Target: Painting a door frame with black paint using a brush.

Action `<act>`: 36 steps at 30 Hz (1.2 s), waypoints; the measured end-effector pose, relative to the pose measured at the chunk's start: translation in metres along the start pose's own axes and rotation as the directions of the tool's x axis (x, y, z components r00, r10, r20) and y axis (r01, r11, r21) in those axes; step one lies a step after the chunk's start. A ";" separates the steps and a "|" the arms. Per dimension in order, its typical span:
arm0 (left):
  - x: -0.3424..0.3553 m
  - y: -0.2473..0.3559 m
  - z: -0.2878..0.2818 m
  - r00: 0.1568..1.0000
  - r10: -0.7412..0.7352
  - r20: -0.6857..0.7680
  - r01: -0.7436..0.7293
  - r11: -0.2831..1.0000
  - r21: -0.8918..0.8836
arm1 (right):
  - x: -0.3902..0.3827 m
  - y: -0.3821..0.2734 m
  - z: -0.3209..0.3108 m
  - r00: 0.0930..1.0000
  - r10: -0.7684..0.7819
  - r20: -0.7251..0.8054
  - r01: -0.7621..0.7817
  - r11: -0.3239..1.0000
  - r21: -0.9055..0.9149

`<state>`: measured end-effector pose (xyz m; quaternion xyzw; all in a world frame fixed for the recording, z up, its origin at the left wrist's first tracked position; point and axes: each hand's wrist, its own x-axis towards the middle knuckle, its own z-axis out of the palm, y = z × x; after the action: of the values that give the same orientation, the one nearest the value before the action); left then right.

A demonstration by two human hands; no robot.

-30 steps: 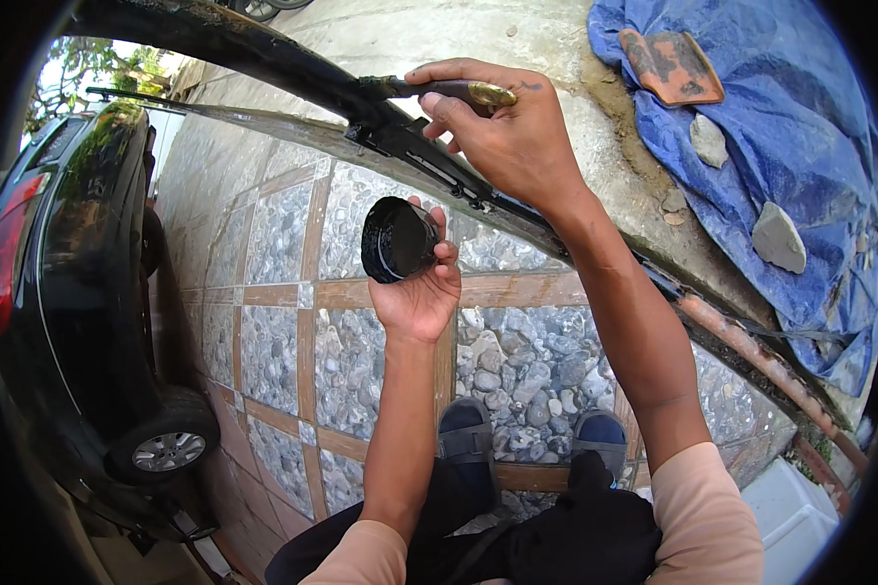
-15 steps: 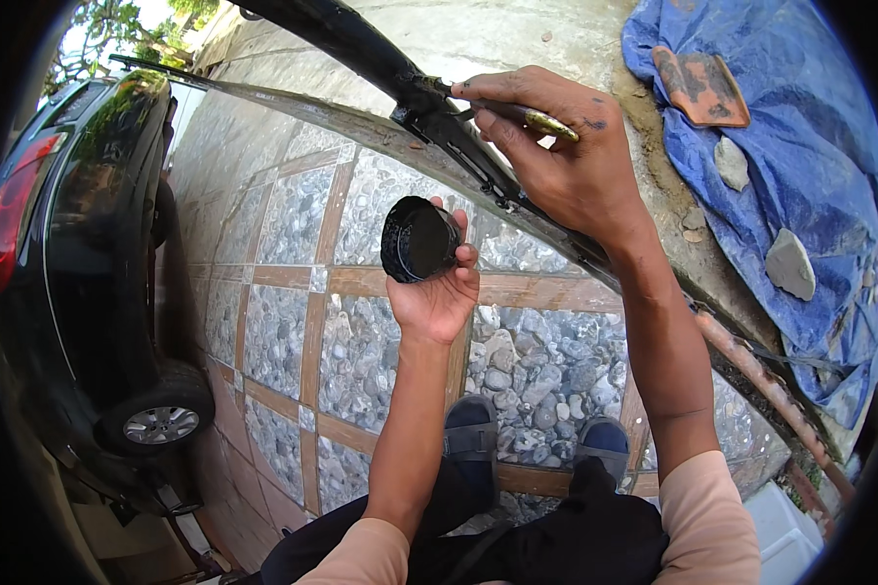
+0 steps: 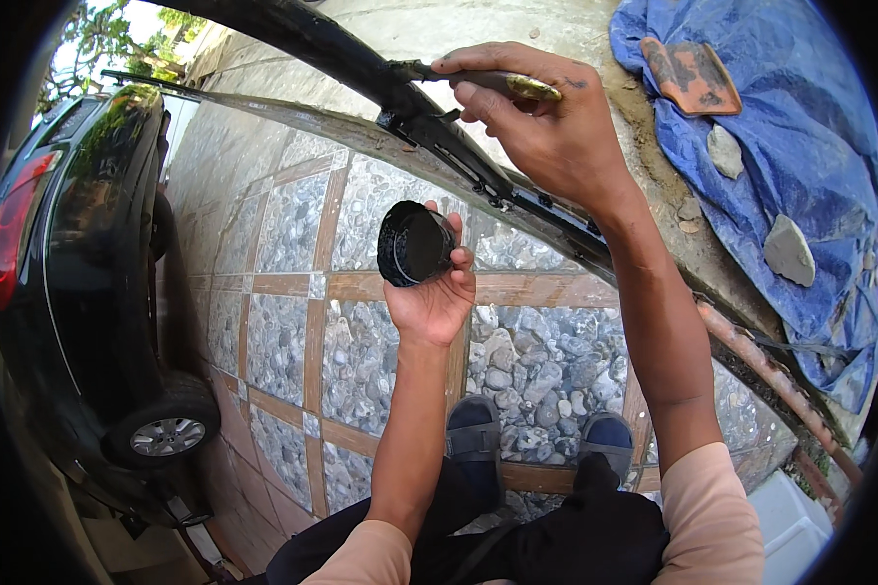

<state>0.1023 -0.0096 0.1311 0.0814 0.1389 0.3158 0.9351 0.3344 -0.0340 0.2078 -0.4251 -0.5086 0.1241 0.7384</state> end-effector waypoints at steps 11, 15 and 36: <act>0.002 -0.006 -0.006 1.000 -0.025 -0.019 0.024 0.999 -0.038 | 0.015 0.047 -0.001 0.930 0.331 -0.159 -0.343 0.938 -0.050; 0.001 -0.004 -0.003 0.999 -0.022 -0.026 0.021 1.000 -0.023 | 0.020 0.035 -0.001 0.863 0.432 -0.263 -0.386 0.898 0.210; -0.003 -0.007 0.001 0.999 -0.018 -0.040 0.017 1.000 -0.017 | 0.021 0.022 -0.030 0.956 0.279 -0.096 -0.270 0.958 0.100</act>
<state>0.1049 -0.0170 0.1305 0.0658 0.1557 0.3102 0.9355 0.3750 -0.0225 0.2010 -0.4657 -0.3978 0.2237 0.7581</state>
